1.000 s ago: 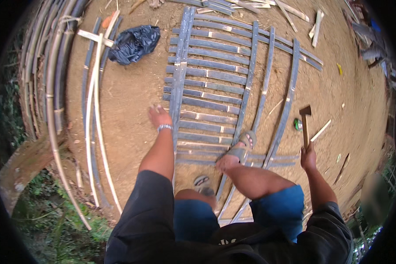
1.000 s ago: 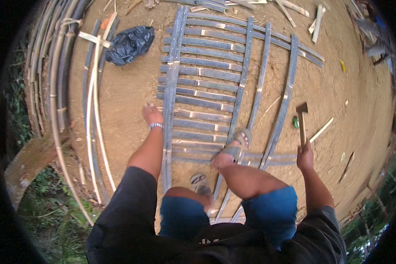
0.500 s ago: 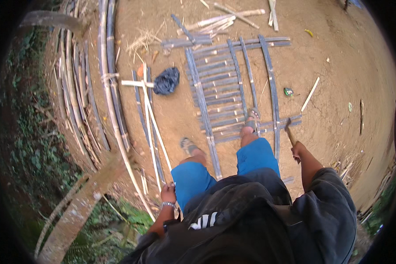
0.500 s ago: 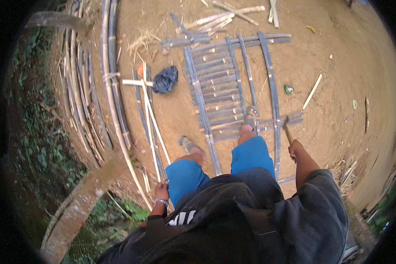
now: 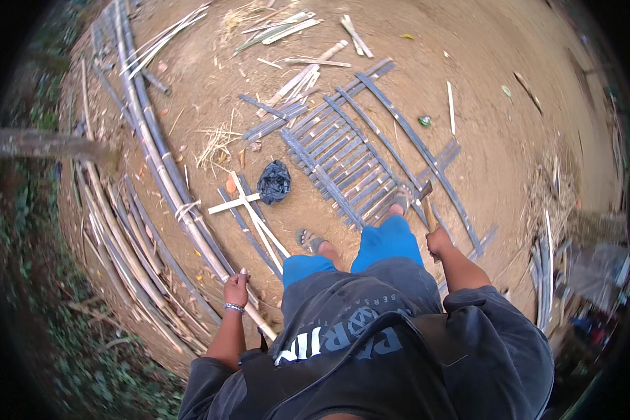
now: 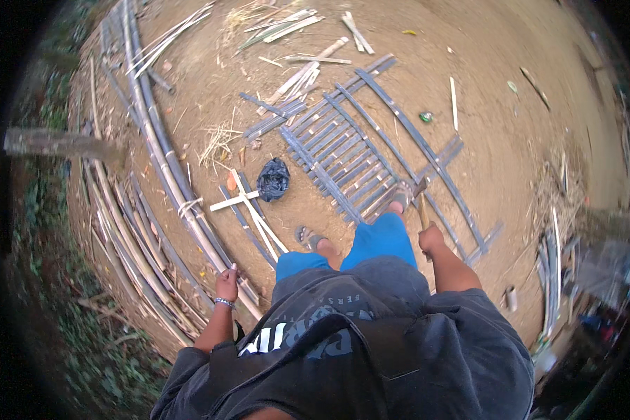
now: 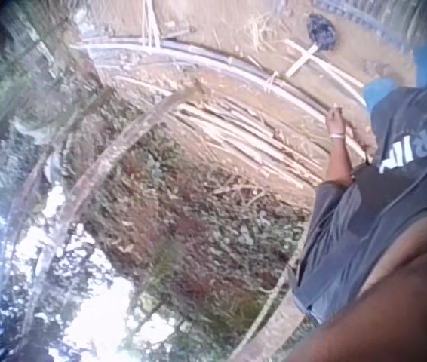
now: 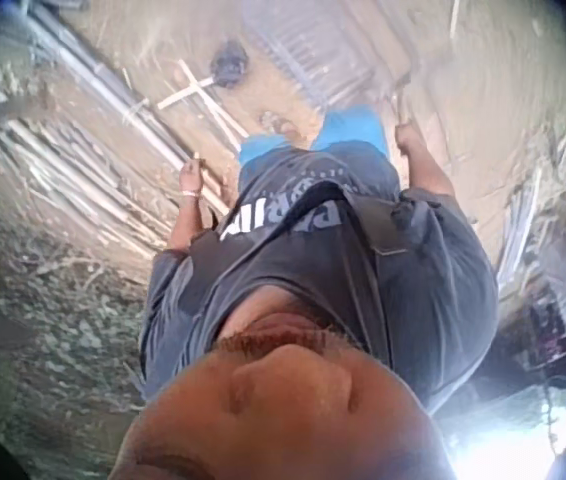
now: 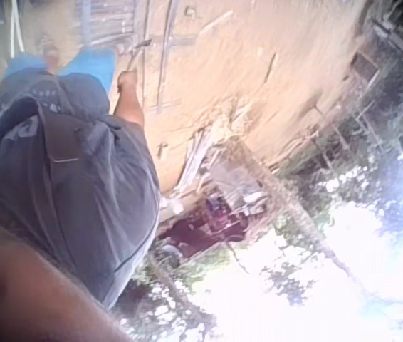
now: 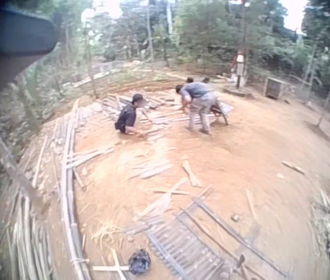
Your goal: The person assembles a rectangular bamboo frame by hammering nails into the intersections of bamboo strips. They repeatedly pick up nails from a black plastic bag and use a hammer to secure the strips together on the ground.
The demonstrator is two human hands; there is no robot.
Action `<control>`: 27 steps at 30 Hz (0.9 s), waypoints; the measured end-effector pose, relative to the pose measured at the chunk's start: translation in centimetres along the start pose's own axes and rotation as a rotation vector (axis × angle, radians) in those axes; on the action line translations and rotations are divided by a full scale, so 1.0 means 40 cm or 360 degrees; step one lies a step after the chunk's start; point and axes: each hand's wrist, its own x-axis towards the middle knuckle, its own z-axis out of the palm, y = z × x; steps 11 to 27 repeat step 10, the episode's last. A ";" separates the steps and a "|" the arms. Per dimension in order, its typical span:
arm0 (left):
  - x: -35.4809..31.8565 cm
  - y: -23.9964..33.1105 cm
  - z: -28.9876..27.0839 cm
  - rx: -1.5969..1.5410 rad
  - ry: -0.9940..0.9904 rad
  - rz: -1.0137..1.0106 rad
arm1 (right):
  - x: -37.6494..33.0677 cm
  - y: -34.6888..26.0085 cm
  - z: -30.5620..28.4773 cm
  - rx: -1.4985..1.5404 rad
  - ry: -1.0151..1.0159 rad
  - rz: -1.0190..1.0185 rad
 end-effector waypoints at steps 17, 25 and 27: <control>0.026 0.540 -0.082 0.0200 -0.0255 0.0850 | -0.132 0.259 0.285 0.0154 -0.0245 0.0010; 0.026 0.540 -0.082 0.0200 -0.0255 0.0850 | -0.132 0.259 0.285 0.0154 -0.0245 0.0010; 0.026 0.540 -0.082 0.0200 -0.0255 0.0850 | -0.132 0.259 0.285 0.0154 -0.0245 0.0010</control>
